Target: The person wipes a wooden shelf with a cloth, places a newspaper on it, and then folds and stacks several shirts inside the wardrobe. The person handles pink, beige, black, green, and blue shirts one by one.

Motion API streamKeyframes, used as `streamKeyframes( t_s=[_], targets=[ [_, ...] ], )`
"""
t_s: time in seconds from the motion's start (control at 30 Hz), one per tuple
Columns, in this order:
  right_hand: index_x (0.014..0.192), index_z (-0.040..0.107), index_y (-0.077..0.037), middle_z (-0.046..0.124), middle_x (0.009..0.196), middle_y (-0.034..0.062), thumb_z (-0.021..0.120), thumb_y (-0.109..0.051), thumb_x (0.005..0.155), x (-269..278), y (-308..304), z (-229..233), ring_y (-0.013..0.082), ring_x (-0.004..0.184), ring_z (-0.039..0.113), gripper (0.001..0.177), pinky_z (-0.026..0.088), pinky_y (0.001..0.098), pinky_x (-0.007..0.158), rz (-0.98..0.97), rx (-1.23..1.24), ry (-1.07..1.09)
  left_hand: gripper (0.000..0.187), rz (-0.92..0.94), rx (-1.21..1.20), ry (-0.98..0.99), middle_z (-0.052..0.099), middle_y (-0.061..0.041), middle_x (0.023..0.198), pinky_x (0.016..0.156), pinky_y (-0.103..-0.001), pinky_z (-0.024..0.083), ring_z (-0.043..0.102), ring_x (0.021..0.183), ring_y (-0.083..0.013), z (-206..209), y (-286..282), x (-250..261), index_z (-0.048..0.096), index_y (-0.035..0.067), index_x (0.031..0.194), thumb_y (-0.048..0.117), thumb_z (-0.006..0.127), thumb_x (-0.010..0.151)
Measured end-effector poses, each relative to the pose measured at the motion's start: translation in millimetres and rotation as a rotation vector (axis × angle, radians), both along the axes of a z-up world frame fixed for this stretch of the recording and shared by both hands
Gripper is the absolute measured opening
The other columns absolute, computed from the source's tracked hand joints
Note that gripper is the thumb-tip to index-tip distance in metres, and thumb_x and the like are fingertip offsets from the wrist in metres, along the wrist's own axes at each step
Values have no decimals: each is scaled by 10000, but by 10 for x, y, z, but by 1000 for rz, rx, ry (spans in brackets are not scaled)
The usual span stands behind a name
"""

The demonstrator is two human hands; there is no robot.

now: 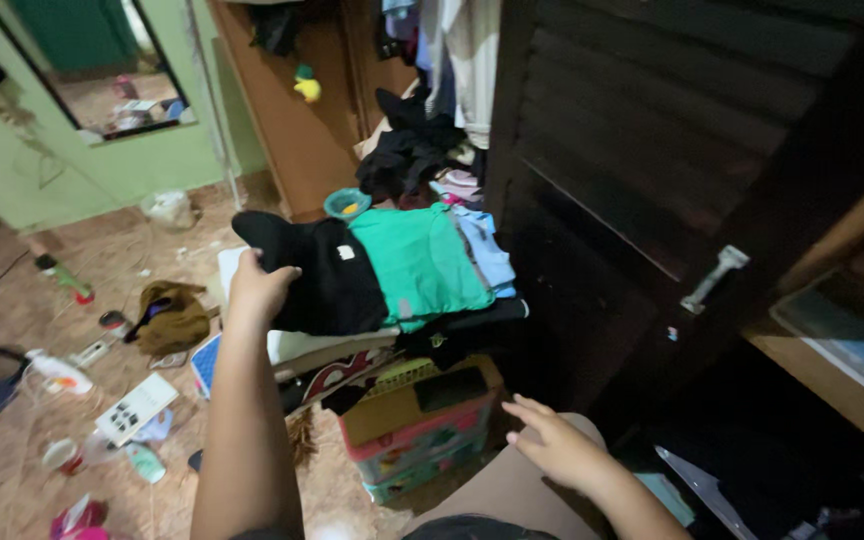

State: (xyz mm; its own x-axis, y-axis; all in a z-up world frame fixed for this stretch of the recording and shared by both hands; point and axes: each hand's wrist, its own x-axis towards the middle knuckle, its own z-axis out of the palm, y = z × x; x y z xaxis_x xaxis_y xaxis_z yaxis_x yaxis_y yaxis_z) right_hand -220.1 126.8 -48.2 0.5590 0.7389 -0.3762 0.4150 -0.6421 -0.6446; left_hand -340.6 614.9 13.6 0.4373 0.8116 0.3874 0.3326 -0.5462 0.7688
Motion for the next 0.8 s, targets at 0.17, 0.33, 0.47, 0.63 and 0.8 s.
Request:
streamKeyframes(
  t_s=[0.17,0.33,0.47,0.63,0.8],
  targets=[
    [1568,383,-192,376,1683,119,631,-490,920,78,-73,179,314,1522,413,756,380,499,1170,-163,587,583,492,-169,214,-20,670,-346,932,788,-575,520,656,902,-543,640,-1301,363,516,22,1232,-25,606,750],
    [1624,171,-280,281,1652,142,598,-705,870,177,-250,389,446,1471,376,965,406,735,1071,-193,1208,1137,457,-541,392,168,687,-265,830,596,-596,522,684,744,-486,1034,-2901,591,515,32,1181,-42,614,741],
    [1582,328,-252,417,1533,200,454,-849,777,100,-590,429,427,1342,476,1010,433,659,1010,-533,1315,979,581,-835,772,163,726,-209,1083,703,-444,587,729,855,-393,943,-4264,702,461,-95,1410,177,601,916],
    [1497,453,-196,459,1529,31,484,-744,916,-43,-1142,319,285,1411,435,799,363,489,1173,-963,1632,435,473,-981,905,-254,644,-200,1431,1051,-448,559,679,1218,-399,768,-4988,627,593,-21,1409,185,598,984],
    [1357,570,-2,590,1384,202,387,-626,1051,-247,-1935,226,351,1261,560,719,423,504,1081,-811,1984,390,438,-1342,808,-579,588,-143,1529,1165,-456,534,622,1365,-362,737,-5234,682,587,30,1449,165,581,1032]
  ],
)
